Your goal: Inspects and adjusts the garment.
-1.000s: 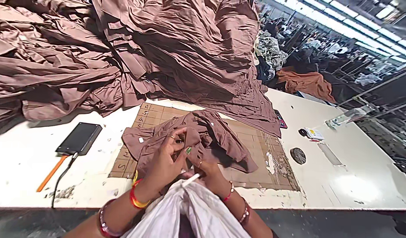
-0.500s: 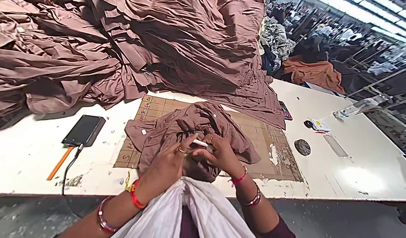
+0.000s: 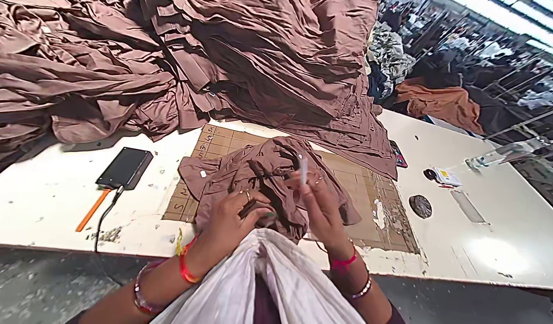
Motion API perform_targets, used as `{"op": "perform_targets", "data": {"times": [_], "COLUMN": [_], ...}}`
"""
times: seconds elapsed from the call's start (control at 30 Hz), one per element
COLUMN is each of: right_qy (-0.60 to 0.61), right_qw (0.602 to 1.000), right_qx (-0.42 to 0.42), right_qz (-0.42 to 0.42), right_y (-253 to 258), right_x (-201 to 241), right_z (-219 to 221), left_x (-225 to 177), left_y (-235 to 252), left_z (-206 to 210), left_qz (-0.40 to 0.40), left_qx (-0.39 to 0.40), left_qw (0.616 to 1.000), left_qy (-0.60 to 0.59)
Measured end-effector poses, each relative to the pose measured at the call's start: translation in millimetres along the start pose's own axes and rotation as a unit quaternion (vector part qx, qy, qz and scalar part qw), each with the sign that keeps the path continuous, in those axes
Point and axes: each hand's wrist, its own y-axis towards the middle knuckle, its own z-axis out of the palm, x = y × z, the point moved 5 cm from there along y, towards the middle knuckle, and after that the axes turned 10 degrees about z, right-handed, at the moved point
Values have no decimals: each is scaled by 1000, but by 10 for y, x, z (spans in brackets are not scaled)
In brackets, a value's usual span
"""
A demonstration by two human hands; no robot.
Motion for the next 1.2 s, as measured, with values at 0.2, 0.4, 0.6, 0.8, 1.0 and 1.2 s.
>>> {"op": "perform_targets", "data": {"times": [0.2,0.4,0.6,0.8,1.0,1.2], "right_qy": [224,150,141,138,-39,-450], "right_qw": [970,976,978,990,956,864], "right_qx": [-71,-122,-121,-19,-219,-64], "right_qz": [-54,-100,-93,-33,-192,-216], "right_y": [-179,-284,-275,-197,-319,-494], "right_x": [217,233,141,87,17,-725], "right_z": [-46,18,71,102,64,569], "left_x": [-138,-203,-197,-98,223,1270], "left_y": [-34,-29,-55,-100,94,257], "left_z": [-31,-29,-20,81,205,515], "left_qz": [101,152,158,166,177,-372], "left_qx": [-27,-40,-28,-4,-40,-27], "left_qw": [994,985,984,980,973,921], "left_qy": [37,76,79,109,140,-115]}}
